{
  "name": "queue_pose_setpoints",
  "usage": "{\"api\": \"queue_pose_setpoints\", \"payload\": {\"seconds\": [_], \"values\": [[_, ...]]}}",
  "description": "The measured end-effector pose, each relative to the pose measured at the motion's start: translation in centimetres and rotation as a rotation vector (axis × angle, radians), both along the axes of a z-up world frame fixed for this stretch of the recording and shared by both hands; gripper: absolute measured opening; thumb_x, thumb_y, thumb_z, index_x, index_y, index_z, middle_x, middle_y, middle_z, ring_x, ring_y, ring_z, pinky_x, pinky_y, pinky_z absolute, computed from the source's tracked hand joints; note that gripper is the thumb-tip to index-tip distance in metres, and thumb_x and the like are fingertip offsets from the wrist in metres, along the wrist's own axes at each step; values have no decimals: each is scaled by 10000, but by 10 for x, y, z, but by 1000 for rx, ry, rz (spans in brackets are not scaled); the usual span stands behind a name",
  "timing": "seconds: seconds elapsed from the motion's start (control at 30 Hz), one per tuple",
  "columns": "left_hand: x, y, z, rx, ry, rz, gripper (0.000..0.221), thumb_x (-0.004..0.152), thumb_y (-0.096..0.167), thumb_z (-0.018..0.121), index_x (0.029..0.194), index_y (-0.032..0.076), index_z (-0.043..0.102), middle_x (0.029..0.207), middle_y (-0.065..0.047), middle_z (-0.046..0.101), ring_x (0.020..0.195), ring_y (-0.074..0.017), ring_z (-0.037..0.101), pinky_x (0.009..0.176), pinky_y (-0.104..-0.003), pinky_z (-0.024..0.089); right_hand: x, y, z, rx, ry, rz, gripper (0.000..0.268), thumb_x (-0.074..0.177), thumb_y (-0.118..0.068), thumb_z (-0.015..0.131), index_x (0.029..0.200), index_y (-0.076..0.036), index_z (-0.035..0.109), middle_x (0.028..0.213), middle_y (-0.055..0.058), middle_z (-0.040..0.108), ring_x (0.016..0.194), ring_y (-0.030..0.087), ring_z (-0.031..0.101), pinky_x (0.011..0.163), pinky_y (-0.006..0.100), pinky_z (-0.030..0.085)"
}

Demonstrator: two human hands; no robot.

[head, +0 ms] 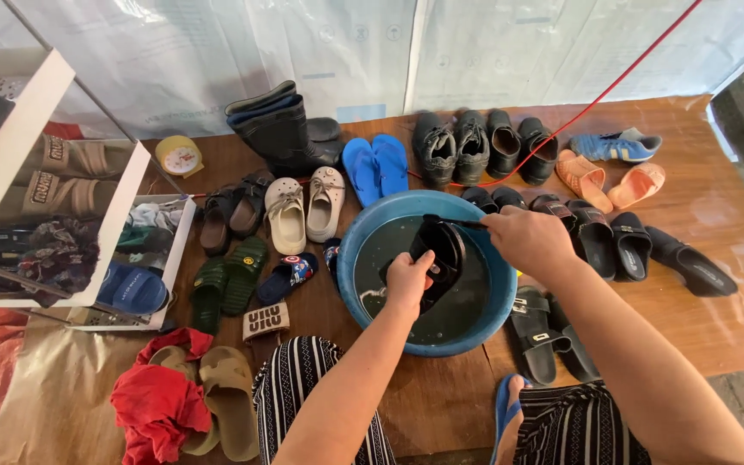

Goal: Scrubbing a pair of black sandals with a brush in a basin of water to clean them.

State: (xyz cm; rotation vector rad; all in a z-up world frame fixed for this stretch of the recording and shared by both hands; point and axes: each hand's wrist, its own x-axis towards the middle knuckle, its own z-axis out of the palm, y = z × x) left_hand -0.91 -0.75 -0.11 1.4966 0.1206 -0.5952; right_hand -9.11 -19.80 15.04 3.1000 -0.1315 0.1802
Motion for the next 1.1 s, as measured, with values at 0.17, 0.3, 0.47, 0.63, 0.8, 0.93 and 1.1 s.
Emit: {"api": "queue_pose_setpoints", "payload": {"seconds": [0.17,0.3,0.47,0.63,0.8,0.93,1.1], "values": [[6,1,-7,-64,38,32,308,998,346,696,947,64,584,812,-71,639,698,-138,670,767,-315,603,-4,-5,6,-18,-24,-12,264,1002,-311,562,1177,-245,749,1029,42,733,819,281,748,707,427,643],[11,2,-11,-74,33,51,344,1006,376,681,967,57,559,801,-86,624,721,-139,677,802,-316,607,-9,-18,20,118,145,-81,233,968,-370,550,1050,-285,751,968,-4,745,876,288,736,764,405,620],[-4,1,6,-69,50,38,367,996,405,680,969,70,532,778,-65,609,737,-119,677,797,-316,609,-3,-12,9,98,123,-55,247,947,-384,529,1030,-270,733,980,17,751,873,323,733,774,445,615],[-16,-5,7,-61,11,-7,336,1012,363,682,945,52,573,770,-81,633,740,-143,694,754,-318,613,1,9,0,-131,-81,43,194,1008,-274,548,1088,-280,724,911,-21,704,715,209,715,661,350,621],[-6,-5,2,-62,28,46,327,1006,358,680,965,52,572,820,-73,640,732,-124,686,753,-296,616,-6,5,17,-154,26,26,197,1008,-315,532,1095,-290,708,921,-29,695,736,208,721,658,352,621],[2,-5,-3,-67,25,103,340,993,358,685,962,43,560,836,-93,644,726,-133,685,753,-294,619,-13,-11,15,-171,201,-21,169,1022,-377,481,1053,-359,646,932,-81,667,796,141,709,696,276,610],[-13,-7,13,-47,21,49,361,980,343,706,980,9,570,849,-106,649,724,-136,692,720,-282,630,-6,-9,-11,-458,-66,137,59,944,-272,589,917,-308,628,824,-51,608,673,155,635,588,306,570]]}}
